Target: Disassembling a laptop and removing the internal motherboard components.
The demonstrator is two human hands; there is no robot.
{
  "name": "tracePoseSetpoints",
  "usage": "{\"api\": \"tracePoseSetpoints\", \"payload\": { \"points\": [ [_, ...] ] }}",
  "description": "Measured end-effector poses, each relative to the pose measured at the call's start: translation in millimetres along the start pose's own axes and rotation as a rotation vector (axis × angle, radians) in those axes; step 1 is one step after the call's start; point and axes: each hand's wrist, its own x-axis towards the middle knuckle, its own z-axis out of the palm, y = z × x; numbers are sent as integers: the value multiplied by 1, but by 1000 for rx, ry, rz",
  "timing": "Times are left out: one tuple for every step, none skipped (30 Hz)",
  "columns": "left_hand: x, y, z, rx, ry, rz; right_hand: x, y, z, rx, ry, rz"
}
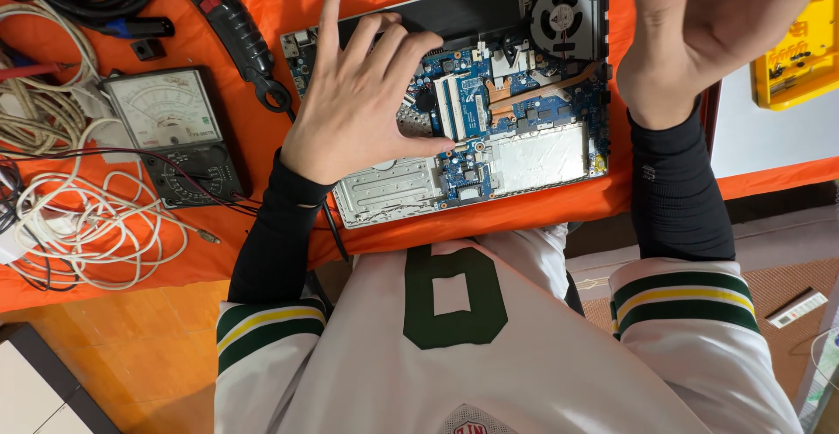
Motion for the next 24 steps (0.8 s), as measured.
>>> {"api": "tracePoseSetpoints", "payload": {
  "points": [
    [1, 1, -2, -8, -2, -2, 2, 0, 1, 14, -4, -8],
    [1, 2, -2, -3, 0, -2, 2, 0, 1, 17, -2, -12],
    [1, 2, -3, -2, 7, -5, 2, 0, 0, -8, 6, -35],
    [2, 3, -4, -2, 13, -7, 3, 0, -1, -32, 15, -58],
    [2, 2, -4, 5, 18, -5, 2, 1, -1, -30, 18, -66],
    [2, 1, -4, 3, 22, -5, 0, 2, -1, -11, 36, -27],
    [1, 2, -3, -5, 23, -5, -2, 2, -3, 5, 51, 17],
    [1, 4, -3, -4, 26, -3, 6, -7, 1, 4, 51, 14],
    [2, 3, -4, -11, 14, -4, 15, -16, 6, -52, 4, -82],
    [3, 3, -6, -17, 1, -6, 25, -24, 10, -106, -40, -180],
    [4, 3, -6, -11, 5, -2, 25, -26, 13, -106, -36, -188],
    [4, 3, -6, -3, 1, -5, 26, -27, 16, -96, -25, -176],
    [4, 4, -6, 4, -3, -9, 26, -29, 19, -83, -15, -164],
    [4, 4, -5, 9, 2, -5, 29, -29, 21, -84, -11, -172],
    [5, 4, -4, 11, -2, -11, 34, -29, 23, -11, -34, -189],
    [5, 4, -4, 13, -6, -18, 39, -29, 26, 63, -58, -206],
    [6, 5, -2, 28, 7, -15, 37, -30, 24, 66, -55, -225],
    [6, 6, -1, 39, 7, -8, 35, -31, 22, 41, -57, -200],
    [7, 4, -2, 60, 12, -3, 37, -30, 23, 23, -57, -184],
    [8, 6, -5, 84, 30, -2, 37, -35, 23, 32, -53, -212],
    [8, 8, -8, 58, -11, -28, 37, -40, 24, 51, -57, -163],
    [8, 10, -11, 32, -52, -55, 37, -44, 25, 70, -63, -113],
    [8, 10, -13, 54, -34, -58, 36, -45, 26, 81, -62, -139],
    [8, 11, -14, 34, -44, -55, 35, -46, 26, 72, -42, -101]
  ]
}}
